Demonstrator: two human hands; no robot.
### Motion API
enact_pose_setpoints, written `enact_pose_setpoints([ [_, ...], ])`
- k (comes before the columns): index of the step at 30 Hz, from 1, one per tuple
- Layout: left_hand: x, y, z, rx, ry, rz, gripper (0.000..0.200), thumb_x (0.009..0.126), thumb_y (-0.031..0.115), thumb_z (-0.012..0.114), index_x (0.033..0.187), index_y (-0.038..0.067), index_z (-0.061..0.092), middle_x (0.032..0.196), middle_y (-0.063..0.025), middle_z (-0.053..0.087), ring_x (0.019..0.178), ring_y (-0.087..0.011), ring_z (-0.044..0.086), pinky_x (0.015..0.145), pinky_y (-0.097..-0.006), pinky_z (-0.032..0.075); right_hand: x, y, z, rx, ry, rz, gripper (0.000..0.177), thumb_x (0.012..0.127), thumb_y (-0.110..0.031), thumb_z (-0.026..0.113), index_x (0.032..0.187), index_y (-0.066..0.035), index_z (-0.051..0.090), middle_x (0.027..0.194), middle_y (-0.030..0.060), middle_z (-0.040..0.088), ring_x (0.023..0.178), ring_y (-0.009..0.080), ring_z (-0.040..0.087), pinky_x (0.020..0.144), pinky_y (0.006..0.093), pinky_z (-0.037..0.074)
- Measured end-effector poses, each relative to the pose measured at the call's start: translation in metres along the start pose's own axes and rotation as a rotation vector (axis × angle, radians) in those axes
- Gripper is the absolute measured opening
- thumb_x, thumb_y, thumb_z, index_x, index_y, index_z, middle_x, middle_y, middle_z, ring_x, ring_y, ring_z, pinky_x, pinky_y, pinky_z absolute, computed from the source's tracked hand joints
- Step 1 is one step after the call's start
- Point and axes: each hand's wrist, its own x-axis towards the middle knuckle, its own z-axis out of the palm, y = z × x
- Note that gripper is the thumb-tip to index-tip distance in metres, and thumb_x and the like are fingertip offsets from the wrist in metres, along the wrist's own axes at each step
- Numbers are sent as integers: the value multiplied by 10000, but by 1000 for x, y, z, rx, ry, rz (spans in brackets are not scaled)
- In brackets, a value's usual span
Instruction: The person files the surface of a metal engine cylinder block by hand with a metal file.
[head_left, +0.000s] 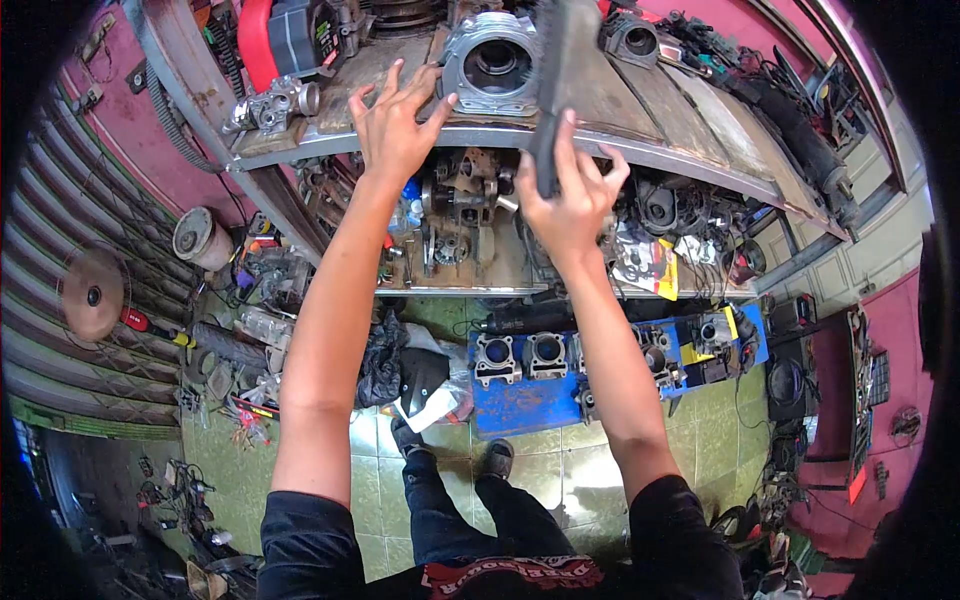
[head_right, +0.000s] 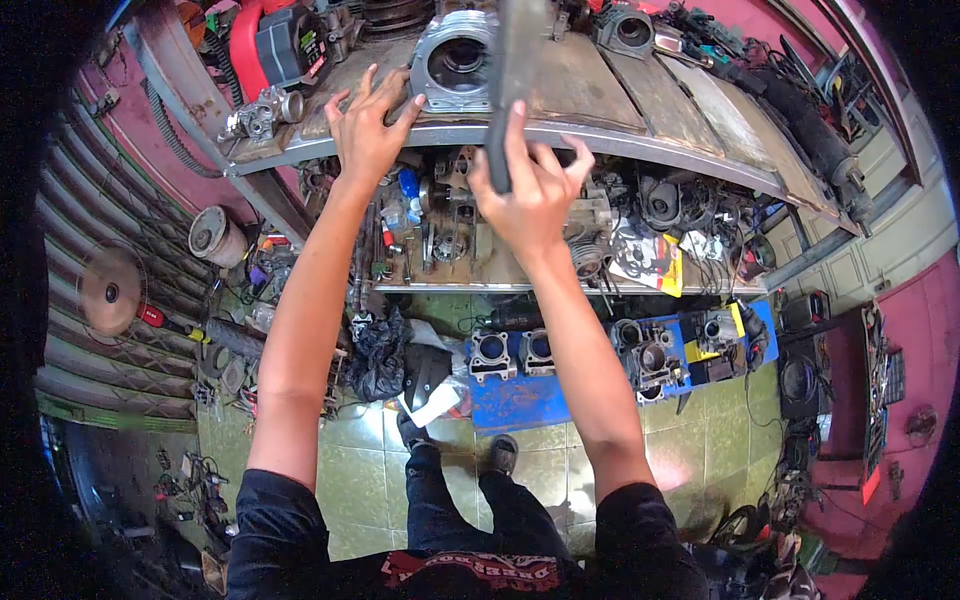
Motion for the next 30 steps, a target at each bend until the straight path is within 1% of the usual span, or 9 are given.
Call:
enact_pose_setpoints([
  [3, 0, 0, 0, -29, 4, 1, 436, 969, 488, 644, 1236, 157, 737, 1330, -42, 706, 1400, -269, 533, 1122, -496, 240, -9, 1, 13, -48, -107, -120, 722, 780, -157, 796, 1444, 10, 566, 649, 39, 631, 621, 197, 620, 992, 479, 420],
  [7, 0, 0, -2, -42, -20, -3, 448, 974, 472, 653, 1266, 140, 720, 1330, -57, 705, 1410, -266, 523, 1129, -491, 232, -52, -3, 6, -39, -135, -4, 716, 765, -179, 793, 1418, 30, 586, 604, 23, 600, 590, 173, 605, 996, 514, 411],
  [10, 0, 1, -2, -38, -26, -24, 448, 973, 464, 657, 1270, 135, 717, 1327, -69, 705, 1412, -268, 521, 1124, -492, 239, -32, -5, -8, -67, -157, 5, 688, 804, -185, 775, 1425, 36, 577, 640, 44, 642, 594, 192, 612, 1008, 491, 418],
  [14, 0, 1, -2, -50, -15, -16, 443, 971, 462, 659, 1261, 134, 721, 1323, -71, 707, 1411, -270, 522, 1118, -494, 244, -1, -9, 0, -107, -101, -61, 666, 828, -221, 754, 1425, 20, 584, 611, 28, 610, 596, 174, 603, 980, 486, 406],
  [19, 0, 2, -2, -54, -7, -17, 434, 966, 461, 663, 1252, 140, 724, 1322, -71, 708, 1410, -260, 524, 1116, -488, 246, -40, -5, 7, -73, -123, -51, 710, 751, -189, 783, 1427, -51, 613, 586, -12, 564, 594, 150, 560, 959, 474, 404],
  [24, 1, 1, 0, -48, -4, -24, 429, 975, 474, 633, 1249, 158, 727, 1349, -32, 697, 1391, -267, 539, 1128, -486, 222, -36, -17, -7, 3, -220, -108, 716, 754, -186, 786, 1423, -12, 602, 600, -13, 567, 592, 154, 554, 961, 488, 402],
  [26, -1, 0, 0, -45, -12, -33, 427, 973, 471, 637, 1244, 154, 730, 1347, -34, 698, 1393, -266, 537, 1129, -485, 223, -10, -16, 3, -13, -42, -108, 709, 765, -192, 789, 1422, -5, 600, 602, 0, 568, 592, 161, 554, 962, 490, 401],
  [28, 0, 0, 0, -51, -2, -13, 424, 969, 468, 642, 1245, 159, 734, 1338, -36, 703, 1393, -264, 538, 1124, -487, 230, -2, -8, 14, -94, -106, -105, 717, 773, -187, 783, 1439, -12, 583, 624, 7, 581, 617, 159, 585, 966, 501, 401],
  [30, -3, 2, -1, -42, -14, -20, 428, 964, 455, 658, 1255, 150, 731, 1332, -51, 705, 1401, -256, 531, 1128, -482, 233, -32, 3, 24, -55, -146, -124, 717, 762, -189, 785, 1429, -12, 591, 648, 4, 598, 637, 154, 603, 964, 506, 404],
])
